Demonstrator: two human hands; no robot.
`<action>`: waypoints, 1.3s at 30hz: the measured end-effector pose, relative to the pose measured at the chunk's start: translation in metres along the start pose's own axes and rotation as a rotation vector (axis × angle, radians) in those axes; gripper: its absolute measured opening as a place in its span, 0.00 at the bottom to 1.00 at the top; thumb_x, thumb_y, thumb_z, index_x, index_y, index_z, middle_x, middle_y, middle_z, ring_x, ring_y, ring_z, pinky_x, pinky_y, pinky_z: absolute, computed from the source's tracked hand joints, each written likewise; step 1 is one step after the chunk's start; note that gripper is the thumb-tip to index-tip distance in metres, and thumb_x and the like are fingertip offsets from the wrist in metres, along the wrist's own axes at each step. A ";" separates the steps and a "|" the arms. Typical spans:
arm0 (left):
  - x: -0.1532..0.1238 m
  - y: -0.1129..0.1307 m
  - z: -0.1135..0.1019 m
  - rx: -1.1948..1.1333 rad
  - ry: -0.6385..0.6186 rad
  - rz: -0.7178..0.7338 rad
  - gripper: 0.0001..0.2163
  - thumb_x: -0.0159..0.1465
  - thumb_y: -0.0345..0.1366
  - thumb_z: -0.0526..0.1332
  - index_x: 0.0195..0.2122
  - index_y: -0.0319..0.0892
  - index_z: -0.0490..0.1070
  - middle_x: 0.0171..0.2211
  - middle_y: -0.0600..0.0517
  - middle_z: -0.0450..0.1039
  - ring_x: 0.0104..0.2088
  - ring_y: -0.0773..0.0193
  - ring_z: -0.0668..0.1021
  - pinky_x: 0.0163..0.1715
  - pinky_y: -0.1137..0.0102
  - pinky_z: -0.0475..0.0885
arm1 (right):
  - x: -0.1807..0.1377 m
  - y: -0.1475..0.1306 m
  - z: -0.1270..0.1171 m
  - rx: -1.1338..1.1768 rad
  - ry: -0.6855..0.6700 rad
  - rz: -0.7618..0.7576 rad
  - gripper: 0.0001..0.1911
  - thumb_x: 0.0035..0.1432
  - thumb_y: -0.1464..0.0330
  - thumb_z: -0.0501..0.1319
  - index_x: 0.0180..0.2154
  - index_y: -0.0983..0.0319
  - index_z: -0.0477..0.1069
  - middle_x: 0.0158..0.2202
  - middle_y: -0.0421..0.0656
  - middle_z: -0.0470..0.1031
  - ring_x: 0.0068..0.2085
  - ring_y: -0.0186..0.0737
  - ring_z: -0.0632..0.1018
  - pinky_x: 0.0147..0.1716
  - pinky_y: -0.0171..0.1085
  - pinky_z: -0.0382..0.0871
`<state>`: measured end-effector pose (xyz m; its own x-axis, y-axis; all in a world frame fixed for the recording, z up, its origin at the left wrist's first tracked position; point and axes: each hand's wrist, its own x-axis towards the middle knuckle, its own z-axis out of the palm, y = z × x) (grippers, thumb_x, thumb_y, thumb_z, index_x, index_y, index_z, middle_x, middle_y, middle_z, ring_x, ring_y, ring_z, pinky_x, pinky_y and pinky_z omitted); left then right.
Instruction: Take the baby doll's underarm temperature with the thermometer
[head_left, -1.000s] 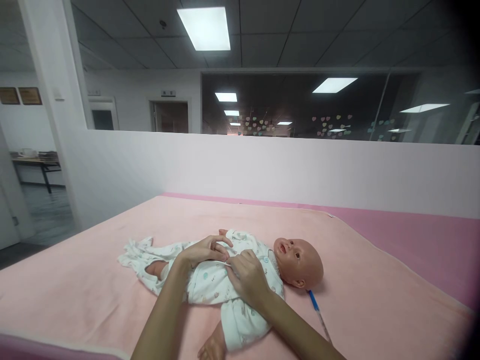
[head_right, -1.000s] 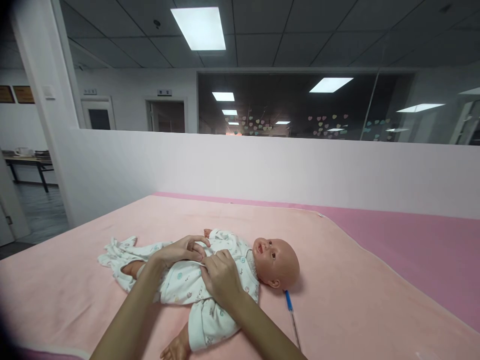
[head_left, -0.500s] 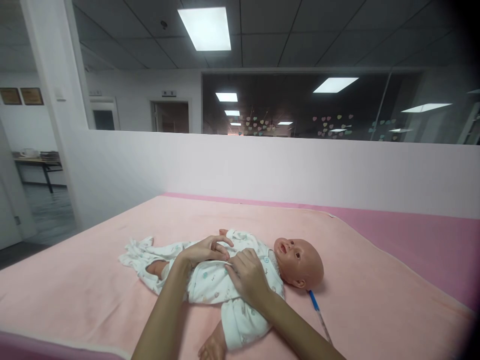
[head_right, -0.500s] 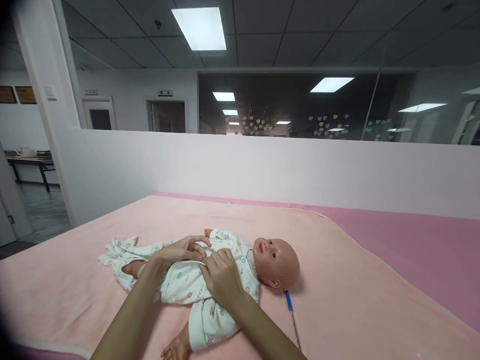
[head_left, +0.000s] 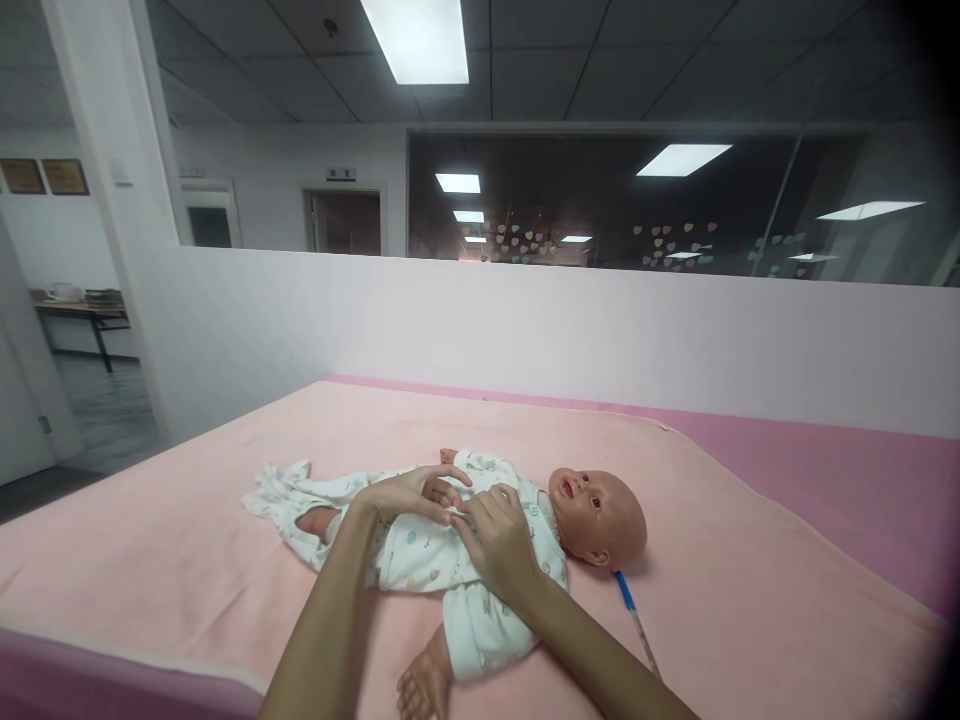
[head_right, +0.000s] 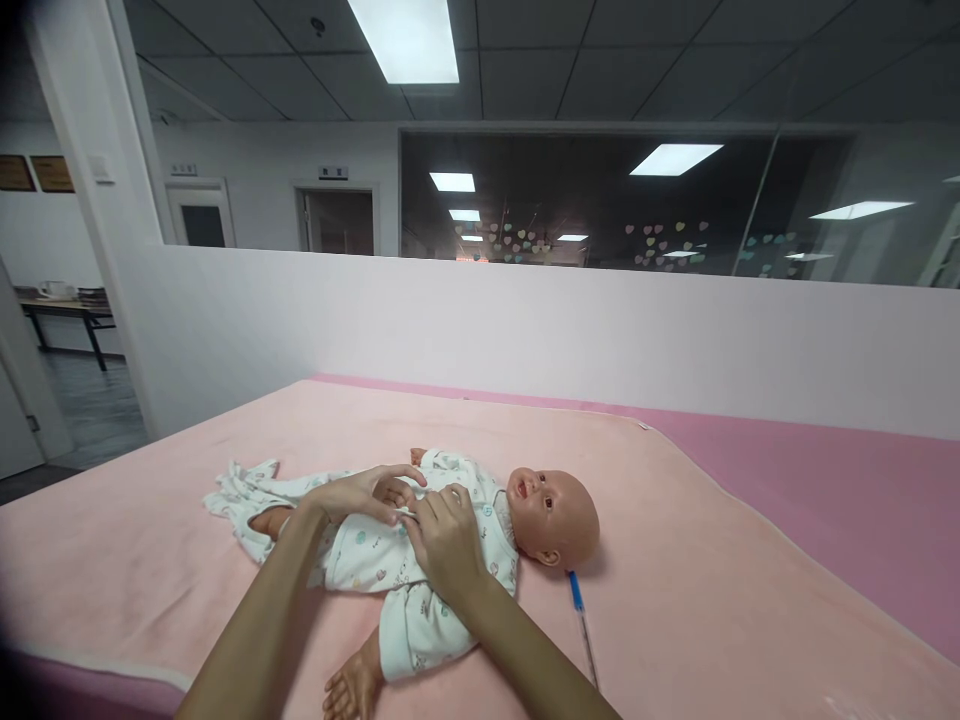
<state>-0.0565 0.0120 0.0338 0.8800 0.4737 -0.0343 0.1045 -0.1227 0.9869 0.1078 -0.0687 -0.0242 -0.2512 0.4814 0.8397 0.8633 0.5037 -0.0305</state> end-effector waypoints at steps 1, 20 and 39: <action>-0.001 0.000 0.000 0.012 -0.023 0.002 0.29 0.43 0.31 0.70 0.47 0.44 0.64 0.35 0.53 0.69 0.36 0.67 0.72 0.37 0.71 0.67 | 0.000 0.000 0.000 -0.004 0.003 0.002 0.06 0.58 0.68 0.53 0.31 0.62 0.66 0.28 0.41 0.67 0.33 0.37 0.66 0.42 0.41 0.57; 0.005 -0.013 -0.009 0.057 0.061 -0.070 0.24 0.41 0.28 0.70 0.41 0.42 0.68 0.32 0.52 0.73 0.37 0.64 0.74 0.38 0.69 0.69 | 0.002 -0.002 -0.005 0.132 -0.001 0.124 0.01 0.55 0.72 0.54 0.31 0.61 0.64 0.30 0.41 0.69 0.36 0.38 0.67 0.44 0.41 0.56; 0.005 -0.009 -0.005 0.091 0.077 -0.059 0.23 0.39 0.28 0.70 0.38 0.42 0.69 0.27 0.57 0.68 0.31 0.68 0.72 0.31 0.74 0.67 | 0.001 0.000 -0.003 0.102 0.013 0.073 0.08 0.55 0.76 0.52 0.29 0.60 0.65 0.28 0.39 0.68 0.33 0.35 0.68 0.46 0.42 0.56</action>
<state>-0.0549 0.0198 0.0255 0.8333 0.5476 -0.0760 0.1994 -0.1694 0.9652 0.1086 -0.0704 -0.0215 -0.1828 0.5106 0.8402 0.8300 0.5382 -0.1465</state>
